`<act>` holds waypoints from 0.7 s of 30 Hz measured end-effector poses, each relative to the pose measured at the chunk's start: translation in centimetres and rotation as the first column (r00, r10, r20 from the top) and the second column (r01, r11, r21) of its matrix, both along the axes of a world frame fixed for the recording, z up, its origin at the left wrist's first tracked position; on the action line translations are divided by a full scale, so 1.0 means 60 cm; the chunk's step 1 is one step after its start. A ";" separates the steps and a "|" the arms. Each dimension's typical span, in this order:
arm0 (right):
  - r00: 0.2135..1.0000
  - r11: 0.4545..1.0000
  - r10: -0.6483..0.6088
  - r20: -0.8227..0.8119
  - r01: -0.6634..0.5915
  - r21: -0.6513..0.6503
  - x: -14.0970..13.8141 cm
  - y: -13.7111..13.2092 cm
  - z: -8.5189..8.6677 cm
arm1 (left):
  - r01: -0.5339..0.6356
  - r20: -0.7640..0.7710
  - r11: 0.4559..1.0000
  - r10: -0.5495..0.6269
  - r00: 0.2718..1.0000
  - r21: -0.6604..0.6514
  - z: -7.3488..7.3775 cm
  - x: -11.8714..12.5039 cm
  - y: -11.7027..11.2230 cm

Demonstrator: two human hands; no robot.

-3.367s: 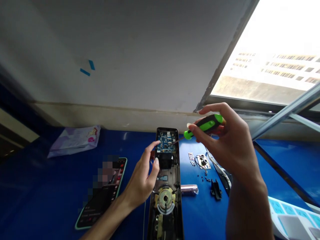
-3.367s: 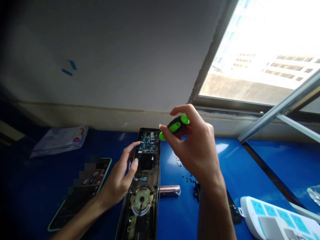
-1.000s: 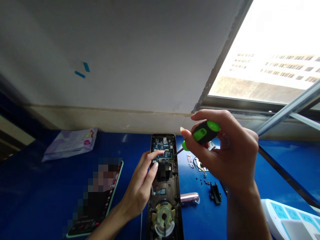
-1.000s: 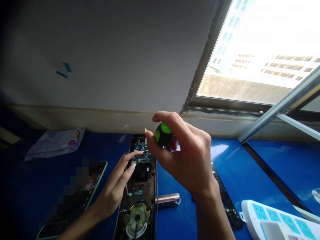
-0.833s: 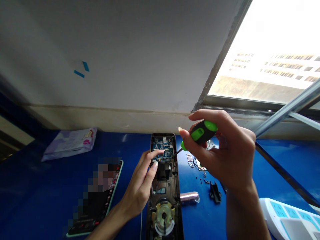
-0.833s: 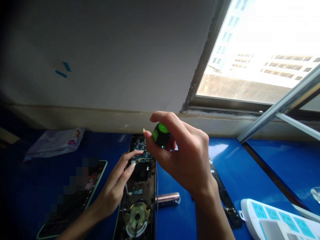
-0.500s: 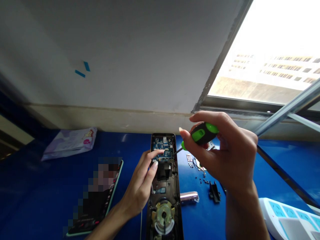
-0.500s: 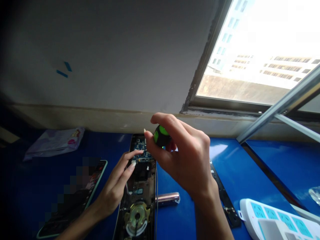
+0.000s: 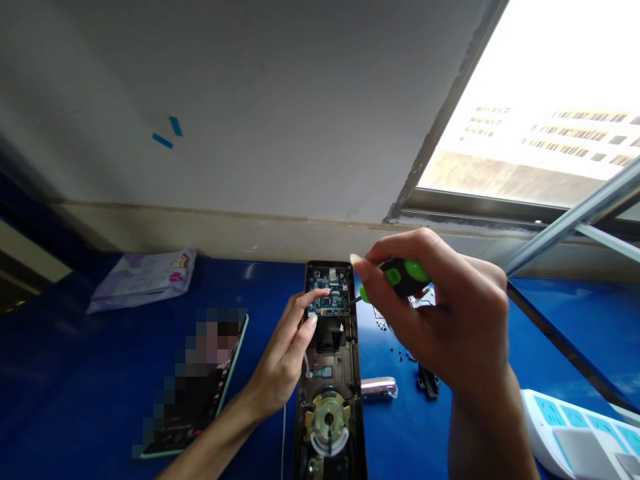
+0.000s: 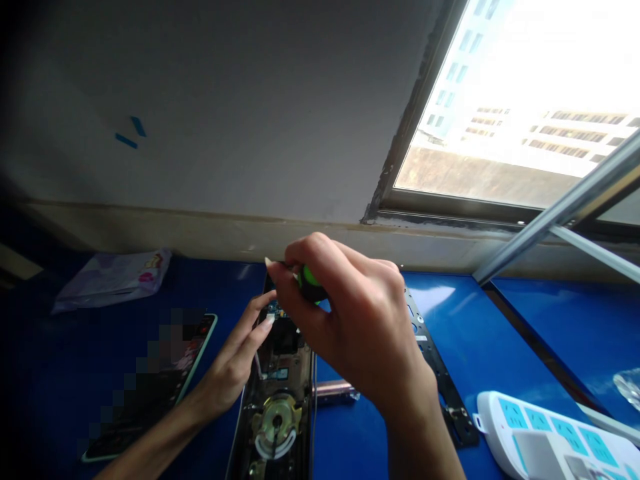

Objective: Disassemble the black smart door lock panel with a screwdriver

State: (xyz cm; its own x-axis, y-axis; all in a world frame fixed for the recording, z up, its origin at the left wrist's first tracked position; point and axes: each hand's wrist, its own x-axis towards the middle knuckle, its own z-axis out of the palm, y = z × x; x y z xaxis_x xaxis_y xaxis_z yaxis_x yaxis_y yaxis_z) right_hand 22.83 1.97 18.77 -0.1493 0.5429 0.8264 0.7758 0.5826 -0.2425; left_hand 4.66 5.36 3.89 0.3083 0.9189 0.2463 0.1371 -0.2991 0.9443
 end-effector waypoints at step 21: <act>0.996 0.983 0.083 0.044 -0.074 -0.170 0.027 -0.010 0.013 | 0.023 0.018 1.000 -0.023 1.000 0.001 -0.001 0.004 0.016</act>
State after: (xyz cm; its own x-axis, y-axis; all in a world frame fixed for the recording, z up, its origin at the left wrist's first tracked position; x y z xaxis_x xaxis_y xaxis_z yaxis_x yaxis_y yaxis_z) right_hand 24.48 1.37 19.52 -0.2361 0.6584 0.7147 0.7431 0.5963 -0.3038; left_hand 4.89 6.34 3.83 0.3244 0.9116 0.2527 0.1129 -0.3025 0.9464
